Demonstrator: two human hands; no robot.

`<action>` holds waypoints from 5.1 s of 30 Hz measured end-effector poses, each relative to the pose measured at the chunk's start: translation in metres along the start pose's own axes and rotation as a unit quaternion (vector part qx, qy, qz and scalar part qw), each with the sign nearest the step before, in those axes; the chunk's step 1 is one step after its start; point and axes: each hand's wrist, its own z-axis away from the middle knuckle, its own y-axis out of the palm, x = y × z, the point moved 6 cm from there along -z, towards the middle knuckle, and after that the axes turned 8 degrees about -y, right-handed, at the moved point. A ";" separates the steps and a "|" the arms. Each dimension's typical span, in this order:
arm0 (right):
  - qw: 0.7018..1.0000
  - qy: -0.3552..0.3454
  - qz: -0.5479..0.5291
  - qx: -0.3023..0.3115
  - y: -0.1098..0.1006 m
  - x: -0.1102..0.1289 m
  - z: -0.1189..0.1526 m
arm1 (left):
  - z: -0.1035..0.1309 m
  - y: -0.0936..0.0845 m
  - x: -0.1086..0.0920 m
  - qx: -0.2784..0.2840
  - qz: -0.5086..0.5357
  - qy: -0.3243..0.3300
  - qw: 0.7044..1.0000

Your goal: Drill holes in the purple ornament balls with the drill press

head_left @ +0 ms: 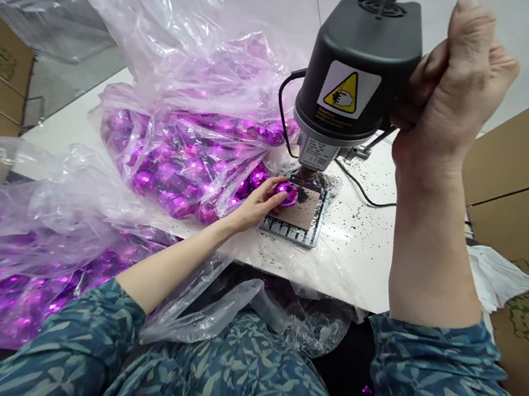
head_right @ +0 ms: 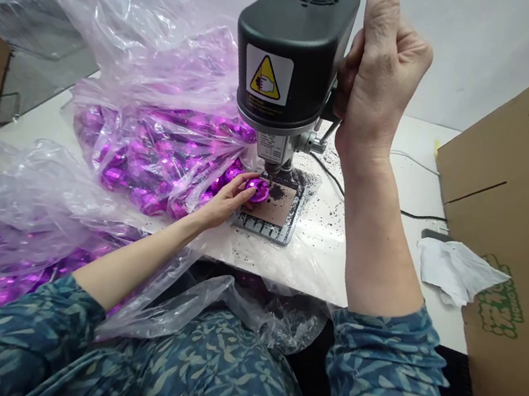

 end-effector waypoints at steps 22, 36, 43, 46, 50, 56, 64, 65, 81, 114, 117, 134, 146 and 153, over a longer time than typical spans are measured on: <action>0.996 -0.084 0.003 -0.041 -0.002 -0.002 -0.002 | -0.007 -0.003 -0.001 -0.043 -0.191 0.063 0.979; 0.992 -0.121 0.032 -0.012 -0.009 -0.006 -0.003 | -0.023 0.001 -0.012 -0.051 -0.289 0.171 0.940; 0.989 -0.135 0.054 -0.011 -0.010 -0.012 -0.007 | -0.018 0.008 -0.007 -0.041 -0.295 0.193 0.935; 0.989 -0.135 0.058 -0.009 -0.010 -0.011 -0.006 | -0.023 0.010 0.006 -0.036 -0.253 0.170 0.952; 0.990 -0.140 0.024 -0.008 -0.010 -0.009 -0.006 | -0.027 0.010 0.016 -0.019 -0.200 0.145 0.969; 0.997 -0.062 0.036 -0.007 -0.004 -0.005 -0.005 | -0.028 0.009 0.017 -0.023 -0.204 0.151 0.967; 0.988 -0.144 -0.027 -0.041 -0.001 0.020 0.034 | -0.029 0.007 0.019 -0.018 -0.185 0.161 0.969; 0.986 -0.161 -0.019 -0.025 0.000 0.023 0.043 | -0.029 0.007 0.019 -0.017 -0.181 0.165 0.970; 0.965 -0.216 0.140 -0.039 -0.010 0.036 0.108 | -0.028 0.008 0.020 -0.021 -0.185 0.146 0.972; 0.938 -0.335 0.086 0.003 -0.014 0.027 0.102 | -0.028 0.011 0.017 -0.051 -0.210 0.166 0.962; 0.965 -0.258 0.021 -0.025 -0.006 0.034 0.072 | -0.018 0.008 0.013 -0.094 -0.216 0.153 0.960; 0.987 -0.154 -0.024 -0.030 -0.004 0.019 0.050 | 0.172 0.025 0.144 0.194 -0.285 -0.196 0.918; 0.972 -0.230 -0.039 -0.018 -0.002 0.027 0.052 | 0.100 0.047 0.027 0.147 -0.642 0.036 0.752; 0.972 -0.232 -0.023 -0.025 -0.001 0.026 0.055 | -0.005 -0.018 -0.034 -0.052 -0.725 0.075 0.683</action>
